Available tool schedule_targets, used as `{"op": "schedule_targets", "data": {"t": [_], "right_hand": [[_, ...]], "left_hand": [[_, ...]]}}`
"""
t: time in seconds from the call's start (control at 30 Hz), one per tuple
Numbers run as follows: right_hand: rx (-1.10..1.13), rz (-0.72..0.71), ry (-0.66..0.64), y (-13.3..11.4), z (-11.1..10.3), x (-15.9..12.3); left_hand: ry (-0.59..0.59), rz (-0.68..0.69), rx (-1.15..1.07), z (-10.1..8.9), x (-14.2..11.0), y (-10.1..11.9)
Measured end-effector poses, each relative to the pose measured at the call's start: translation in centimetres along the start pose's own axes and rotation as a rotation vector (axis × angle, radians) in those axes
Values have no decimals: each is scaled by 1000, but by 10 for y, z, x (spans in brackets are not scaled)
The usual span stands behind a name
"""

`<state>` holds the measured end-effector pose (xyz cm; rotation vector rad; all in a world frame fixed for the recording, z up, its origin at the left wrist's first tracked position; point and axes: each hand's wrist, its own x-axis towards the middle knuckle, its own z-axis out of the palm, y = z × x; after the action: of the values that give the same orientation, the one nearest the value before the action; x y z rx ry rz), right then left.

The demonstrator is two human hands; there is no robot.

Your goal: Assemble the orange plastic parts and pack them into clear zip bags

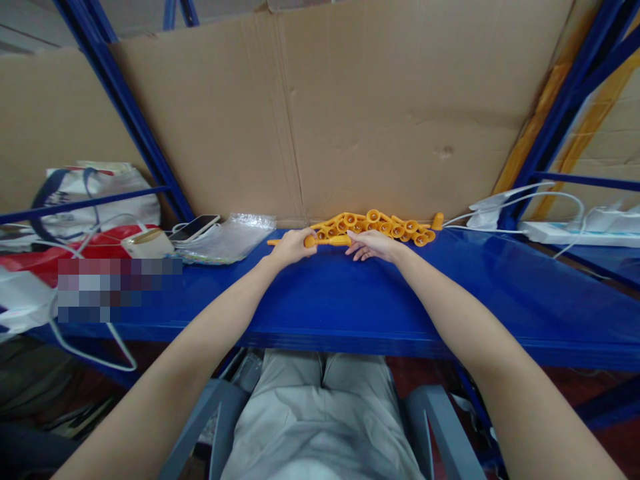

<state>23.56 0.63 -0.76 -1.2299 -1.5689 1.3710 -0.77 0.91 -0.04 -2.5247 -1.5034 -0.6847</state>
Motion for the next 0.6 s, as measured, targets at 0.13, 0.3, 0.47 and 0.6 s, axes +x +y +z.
{"op": "schedule_targets", "data": {"t": [0.13,0.3,0.47,0.6], "right_hand": [[11,-50,-37,1,-2,-1],[32,-119,-11,1,3,1],[45,-292,132,-8,-4,4],[10,-513,400,-18,-35,8]], "left_hand": [[-3,-5,4,0,1,-1],[21,-3,-58,3,1,-3],[195,7,-215,4,1,-10],[316,-122,-192,0,4,-25]]}}
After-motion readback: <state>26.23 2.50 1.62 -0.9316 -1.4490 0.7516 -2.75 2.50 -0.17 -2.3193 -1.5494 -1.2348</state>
